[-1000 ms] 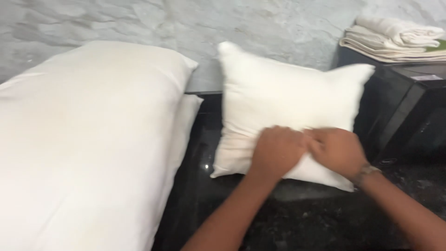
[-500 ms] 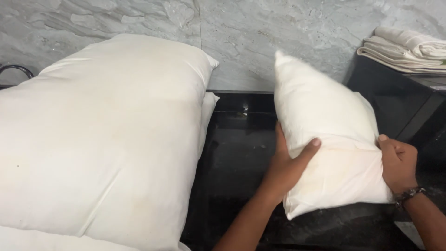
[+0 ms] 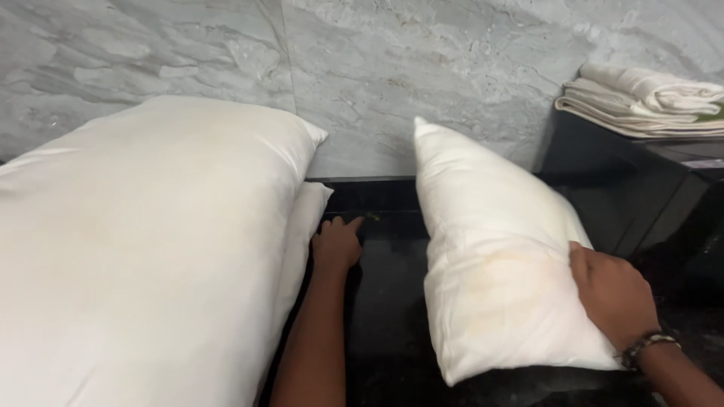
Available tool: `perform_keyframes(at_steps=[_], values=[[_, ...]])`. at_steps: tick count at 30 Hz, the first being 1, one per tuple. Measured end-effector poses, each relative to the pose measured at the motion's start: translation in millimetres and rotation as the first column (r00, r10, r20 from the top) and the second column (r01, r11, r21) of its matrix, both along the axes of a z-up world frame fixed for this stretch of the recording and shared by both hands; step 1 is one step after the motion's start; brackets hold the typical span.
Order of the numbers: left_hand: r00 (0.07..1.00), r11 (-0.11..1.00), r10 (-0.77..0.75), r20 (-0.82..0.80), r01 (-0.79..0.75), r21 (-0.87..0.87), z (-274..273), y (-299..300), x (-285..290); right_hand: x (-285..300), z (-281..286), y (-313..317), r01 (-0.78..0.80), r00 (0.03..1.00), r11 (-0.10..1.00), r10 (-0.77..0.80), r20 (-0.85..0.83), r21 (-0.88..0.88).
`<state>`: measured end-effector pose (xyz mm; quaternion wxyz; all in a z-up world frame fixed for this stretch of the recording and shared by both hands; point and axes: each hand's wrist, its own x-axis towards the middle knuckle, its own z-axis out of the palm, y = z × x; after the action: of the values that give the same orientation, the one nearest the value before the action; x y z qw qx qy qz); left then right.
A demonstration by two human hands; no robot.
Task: The person picks up a white pillow from a stack, fluffs it by squeezing and shaking it, and then places it on a black countertop. They repeat this process, adjusting the pillow's shape and position multiple times before placing it next to other pillows.
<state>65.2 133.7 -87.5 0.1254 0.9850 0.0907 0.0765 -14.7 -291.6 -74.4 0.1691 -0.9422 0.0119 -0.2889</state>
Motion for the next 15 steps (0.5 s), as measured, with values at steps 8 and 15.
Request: perform_keyframes(at_steps=[8, 15], values=[[1.000, 0.992, -0.018, -0.019, 0.020, 0.128, -15, -6, 61, 34, 23, 27, 0.028, 0.979, 0.995, -0.046, -0.196, -0.094], [0.997, 0.998, -0.030, -0.067, 0.034, 0.059, -15, -1, 60, 32, 27, 32, 0.118, 0.946, 0.993, -0.118, -0.302, -0.017]])
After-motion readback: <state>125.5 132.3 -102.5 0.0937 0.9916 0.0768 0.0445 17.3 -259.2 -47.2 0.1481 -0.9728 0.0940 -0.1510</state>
